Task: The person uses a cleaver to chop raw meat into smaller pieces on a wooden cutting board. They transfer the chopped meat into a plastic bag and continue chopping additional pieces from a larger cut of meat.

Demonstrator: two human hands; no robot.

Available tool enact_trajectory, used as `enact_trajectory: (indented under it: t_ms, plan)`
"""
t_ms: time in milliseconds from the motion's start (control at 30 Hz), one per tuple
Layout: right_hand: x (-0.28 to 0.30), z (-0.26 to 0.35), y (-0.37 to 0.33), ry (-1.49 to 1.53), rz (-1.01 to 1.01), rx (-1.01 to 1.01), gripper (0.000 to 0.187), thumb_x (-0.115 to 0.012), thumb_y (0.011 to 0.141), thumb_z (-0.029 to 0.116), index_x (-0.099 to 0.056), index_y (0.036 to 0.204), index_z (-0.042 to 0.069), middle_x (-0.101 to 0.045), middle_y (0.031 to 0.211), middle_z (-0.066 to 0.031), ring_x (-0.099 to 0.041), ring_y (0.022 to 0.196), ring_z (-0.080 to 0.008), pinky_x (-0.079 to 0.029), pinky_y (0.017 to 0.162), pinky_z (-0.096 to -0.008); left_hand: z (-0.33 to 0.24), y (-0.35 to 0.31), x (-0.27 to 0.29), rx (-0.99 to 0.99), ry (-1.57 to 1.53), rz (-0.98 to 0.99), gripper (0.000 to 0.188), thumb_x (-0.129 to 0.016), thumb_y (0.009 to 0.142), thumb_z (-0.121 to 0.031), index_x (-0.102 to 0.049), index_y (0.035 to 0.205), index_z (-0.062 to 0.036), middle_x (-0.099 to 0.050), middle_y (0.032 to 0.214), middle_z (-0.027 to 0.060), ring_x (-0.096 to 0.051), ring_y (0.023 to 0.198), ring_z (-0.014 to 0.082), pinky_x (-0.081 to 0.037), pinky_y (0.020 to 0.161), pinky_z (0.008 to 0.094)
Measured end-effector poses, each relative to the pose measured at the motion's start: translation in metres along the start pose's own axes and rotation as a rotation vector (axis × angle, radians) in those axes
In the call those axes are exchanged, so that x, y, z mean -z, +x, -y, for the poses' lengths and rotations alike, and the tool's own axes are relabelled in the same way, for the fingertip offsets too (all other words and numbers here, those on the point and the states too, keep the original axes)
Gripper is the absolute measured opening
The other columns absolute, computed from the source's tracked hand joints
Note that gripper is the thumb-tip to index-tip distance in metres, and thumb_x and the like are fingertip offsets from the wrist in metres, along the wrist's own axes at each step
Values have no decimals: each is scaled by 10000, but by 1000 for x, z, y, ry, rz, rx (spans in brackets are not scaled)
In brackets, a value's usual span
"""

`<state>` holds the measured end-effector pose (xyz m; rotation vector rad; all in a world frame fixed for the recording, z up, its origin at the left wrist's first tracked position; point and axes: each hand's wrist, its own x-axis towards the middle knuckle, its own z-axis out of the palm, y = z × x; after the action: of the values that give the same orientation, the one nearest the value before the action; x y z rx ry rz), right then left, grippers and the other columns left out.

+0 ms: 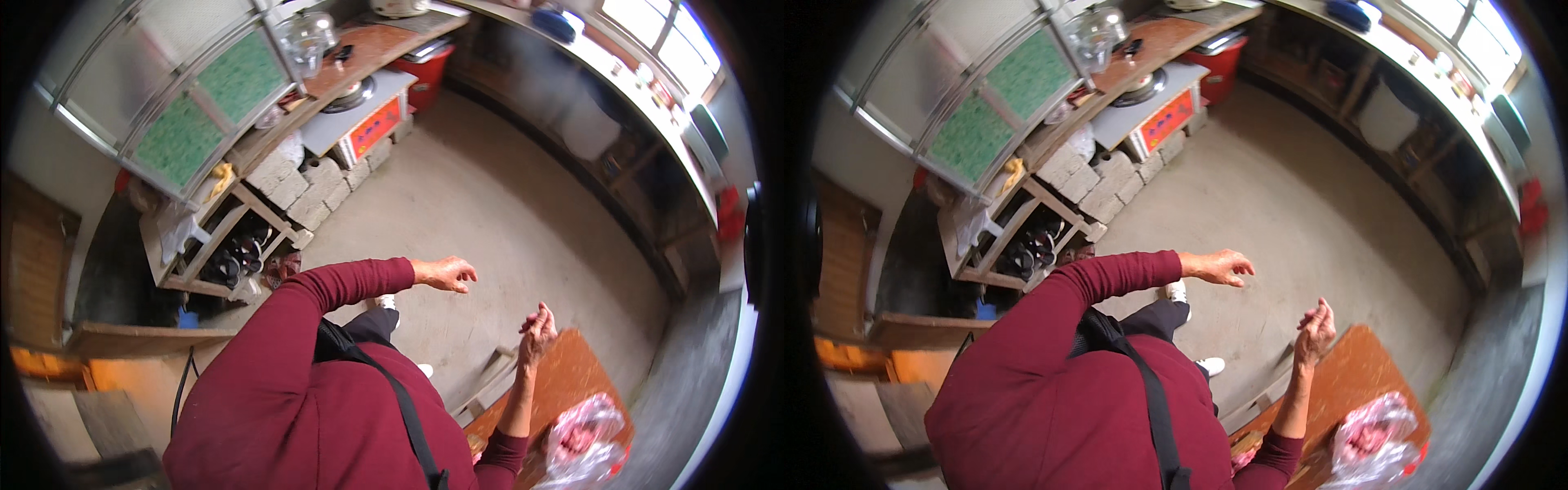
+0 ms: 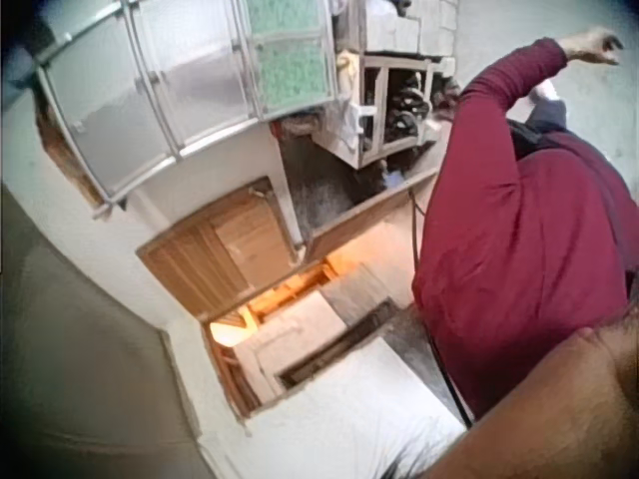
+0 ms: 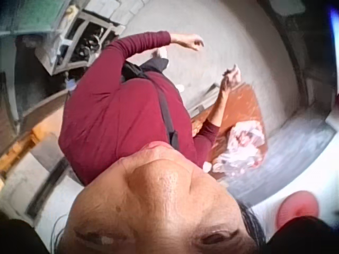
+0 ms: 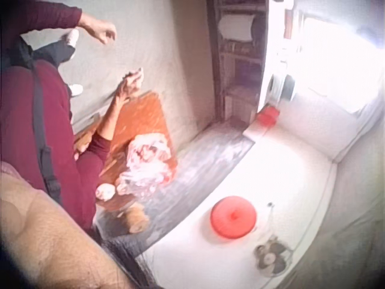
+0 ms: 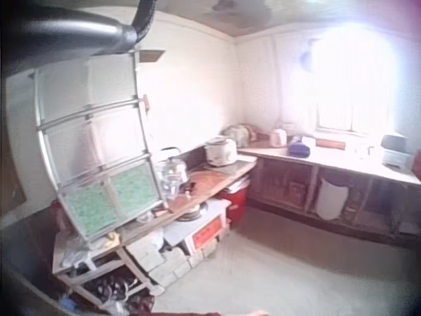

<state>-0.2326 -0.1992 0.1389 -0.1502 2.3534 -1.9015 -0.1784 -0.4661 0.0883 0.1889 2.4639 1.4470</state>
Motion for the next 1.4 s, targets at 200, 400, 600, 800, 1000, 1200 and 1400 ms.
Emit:
enact_trajectory:
  t_ms: [200,400,600,800,1000,1200,1400]
  plan:
    - [-180,57,82,78,314,113,281,-516,916,149,-518,1156,3,-506,641,-9,-460,504,-55,-418,439,-202,67,-68,137,62,22,-347,390,-651,757,-253,-591,1080,-42,-621,958,144,-605,871,244,-489,770,352]
    - [-372,136,122,59,634,141,286,-559,897,268,-623,777,17,-489,556,21,-460,501,-46,-392,450,-216,110,-184,235,274,-41,-652,358,-670,787,-173,-579,1116,-66,-599,953,64,-573,894,147,-480,789,291]
    - [-582,206,182,-118,807,599,291,-518,867,223,-564,708,-16,-519,579,-196,-542,517,-324,-419,517,-391,137,-282,259,534,-80,-1050,308,-650,803,-108,-587,1091,-19,-623,931,45,-580,853,105,-485,761,251]
    - [-814,281,256,25,646,883,252,-532,819,237,-613,732,15,-593,707,-215,-584,667,-396,-455,618,-462,148,-322,268,748,-326,-1390,370,-629,808,-70,-543,1166,-39,-608,1019,89,-586,897,140,-484,795,268]
    - [-998,344,312,-26,580,1282,147,-599,749,178,-663,861,109,-602,921,-107,-527,950,-322,-455,777,-397,154,-290,263,776,-378,-1876,325,-617,809,-34,-556,1127,-11,-615,984,82,-594,901,148,-484,818,281]
    - [-1071,363,275,-185,765,1344,362,-675,678,278,-643,999,113,-527,1106,-67,-438,1088,-271,-355,898,-445,115,-244,248,1078,-373,-1906,329,-639,802,-80,-563,1111,5,-624,946,82,-598,881,145,-490,796,284]
    - [-1127,419,310,617,508,1176,180,-512,769,132,-613,880,33,-585,802,-167,-565,756,-336,-454,647,-386,101,-210,261,1157,-411,-2059,323,-637,813,-97,-572,1121,-24,-625,950,76,-596,875,142,-497,783,290]
